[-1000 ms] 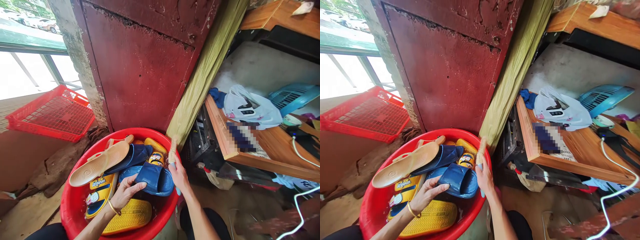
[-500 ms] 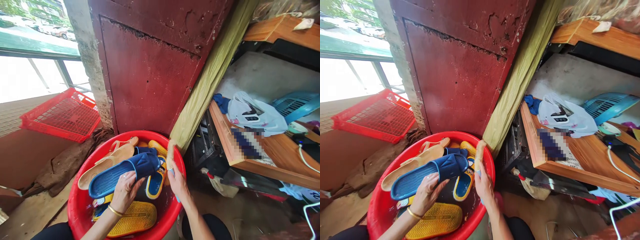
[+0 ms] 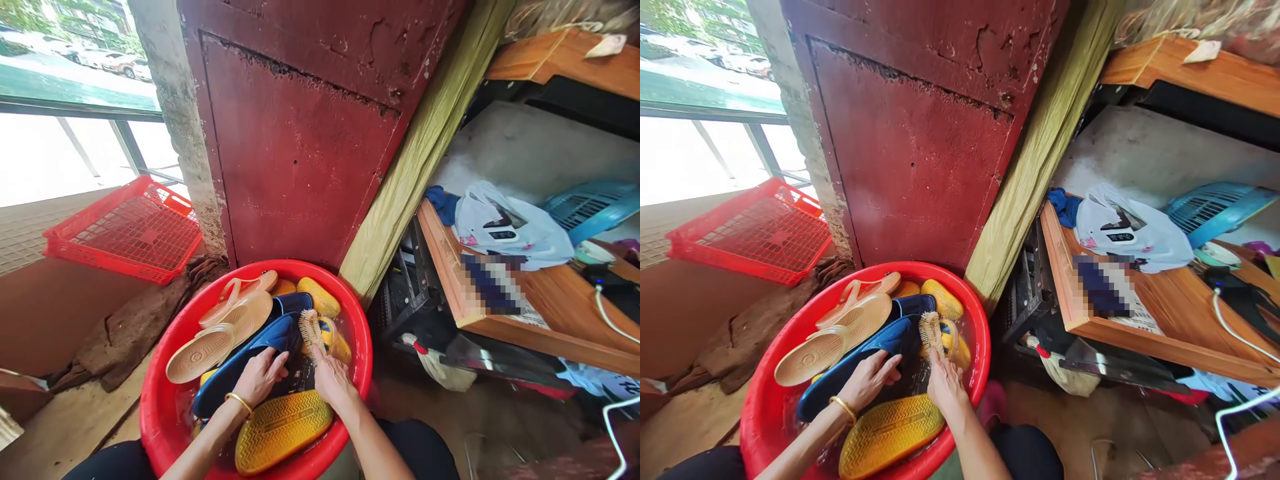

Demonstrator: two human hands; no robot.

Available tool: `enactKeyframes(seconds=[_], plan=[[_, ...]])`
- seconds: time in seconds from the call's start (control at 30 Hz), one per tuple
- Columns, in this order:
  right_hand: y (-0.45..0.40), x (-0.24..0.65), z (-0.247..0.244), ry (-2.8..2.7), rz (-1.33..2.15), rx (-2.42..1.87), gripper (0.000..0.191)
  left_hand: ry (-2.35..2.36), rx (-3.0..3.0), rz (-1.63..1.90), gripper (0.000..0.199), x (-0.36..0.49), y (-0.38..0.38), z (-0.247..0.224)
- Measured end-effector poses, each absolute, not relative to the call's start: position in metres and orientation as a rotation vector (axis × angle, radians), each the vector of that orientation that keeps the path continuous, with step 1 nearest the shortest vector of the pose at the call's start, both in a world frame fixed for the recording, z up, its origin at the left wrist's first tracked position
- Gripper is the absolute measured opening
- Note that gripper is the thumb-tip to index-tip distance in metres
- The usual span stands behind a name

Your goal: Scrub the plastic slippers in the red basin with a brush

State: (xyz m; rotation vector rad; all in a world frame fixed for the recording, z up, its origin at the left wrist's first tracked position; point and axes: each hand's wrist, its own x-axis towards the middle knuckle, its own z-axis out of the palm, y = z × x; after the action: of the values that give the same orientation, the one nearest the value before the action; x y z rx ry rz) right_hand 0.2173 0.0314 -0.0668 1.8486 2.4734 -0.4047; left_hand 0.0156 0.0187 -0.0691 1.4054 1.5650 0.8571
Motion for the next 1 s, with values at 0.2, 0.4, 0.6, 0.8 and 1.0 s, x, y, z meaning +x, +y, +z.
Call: enactKeyframes(seconds=[0.2, 0.4, 0.6, 0.8, 1.0], plan=[[0.049, 0.226, -0.066, 2.507, -0.693, 1.868, 0.06, 1.502, 1.381, 1.108, 0.041, 0.012, 0.021, -0.068], [0.027, 0.229, -0.054, 2.735, -0.79, 1.679, 0.059, 1.026, 0.621, 1.182, 0.043, 0.016, 0.029, -0.075], [0.007, 0.226, -0.044, 2.78, -0.547, 1.52, 0.059, 0.83, 0.376, 1.207, 0.042, 0.017, 0.028, -0.071], [0.042, 0.212, -0.032, 2.657, -0.488, 1.813, 0.057, 0.907, 0.427, 1.146, 0.037, 0.023, 0.02, -0.067], [0.016, 0.199, -0.051, 2.741, -0.401, 1.594, 0.062, 0.861, 0.336, 1.154, 0.061, 0.018, 0.027, -0.06]])
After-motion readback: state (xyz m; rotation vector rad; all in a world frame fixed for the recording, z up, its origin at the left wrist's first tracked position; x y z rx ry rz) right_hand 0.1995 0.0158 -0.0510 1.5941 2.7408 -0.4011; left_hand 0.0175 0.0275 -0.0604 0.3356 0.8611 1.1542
